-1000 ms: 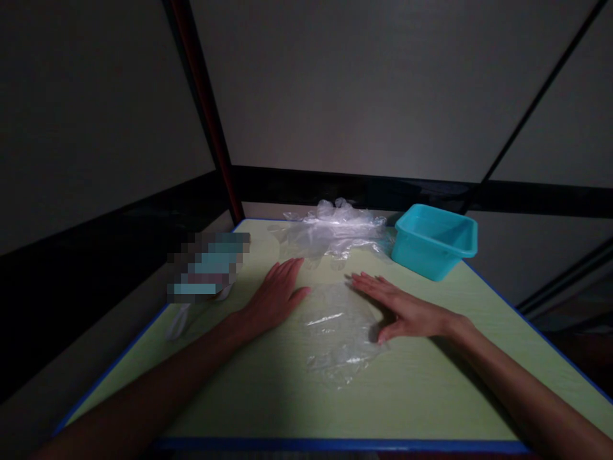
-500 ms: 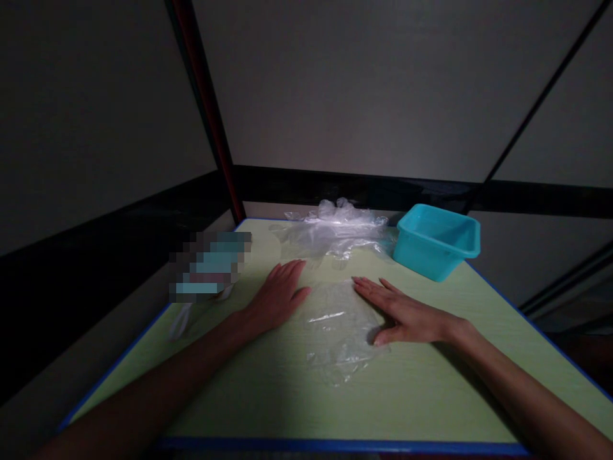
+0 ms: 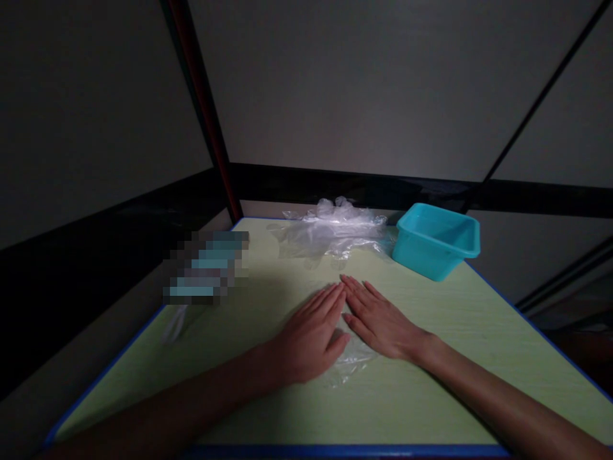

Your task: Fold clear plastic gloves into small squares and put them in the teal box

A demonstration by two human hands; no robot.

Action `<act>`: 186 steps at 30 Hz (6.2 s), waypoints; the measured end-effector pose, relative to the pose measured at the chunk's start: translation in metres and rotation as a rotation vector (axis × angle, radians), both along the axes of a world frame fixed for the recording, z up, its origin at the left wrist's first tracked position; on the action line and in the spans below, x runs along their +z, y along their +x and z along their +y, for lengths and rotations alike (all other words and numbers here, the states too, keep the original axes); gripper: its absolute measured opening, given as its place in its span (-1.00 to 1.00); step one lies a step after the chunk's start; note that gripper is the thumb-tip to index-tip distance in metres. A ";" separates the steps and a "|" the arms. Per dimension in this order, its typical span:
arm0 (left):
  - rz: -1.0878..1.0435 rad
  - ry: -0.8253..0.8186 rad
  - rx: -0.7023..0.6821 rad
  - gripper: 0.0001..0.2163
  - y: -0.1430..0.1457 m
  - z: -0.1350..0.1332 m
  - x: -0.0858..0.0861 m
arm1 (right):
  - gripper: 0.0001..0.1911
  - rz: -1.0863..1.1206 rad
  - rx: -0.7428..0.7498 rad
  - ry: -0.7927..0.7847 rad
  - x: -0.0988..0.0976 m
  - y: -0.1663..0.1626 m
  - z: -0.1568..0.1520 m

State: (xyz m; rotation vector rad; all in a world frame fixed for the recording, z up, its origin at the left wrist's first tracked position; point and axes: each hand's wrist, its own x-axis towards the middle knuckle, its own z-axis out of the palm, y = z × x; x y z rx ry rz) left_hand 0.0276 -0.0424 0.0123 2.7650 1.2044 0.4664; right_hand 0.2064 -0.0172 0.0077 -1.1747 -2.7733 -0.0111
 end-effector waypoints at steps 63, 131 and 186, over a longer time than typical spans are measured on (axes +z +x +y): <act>0.251 -0.062 0.084 -0.35 -0.023 0.009 0.005 | -0.33 -0.004 -0.103 -0.015 -0.003 0.003 0.008; 0.338 -0.186 0.180 -0.22 -0.032 0.009 0.011 | -0.32 -0.017 -0.026 -0.056 0.003 0.018 0.014; -0.487 -0.618 -0.199 -0.37 -0.021 0.031 0.017 | -0.68 0.980 -0.024 -0.449 0.002 0.029 0.021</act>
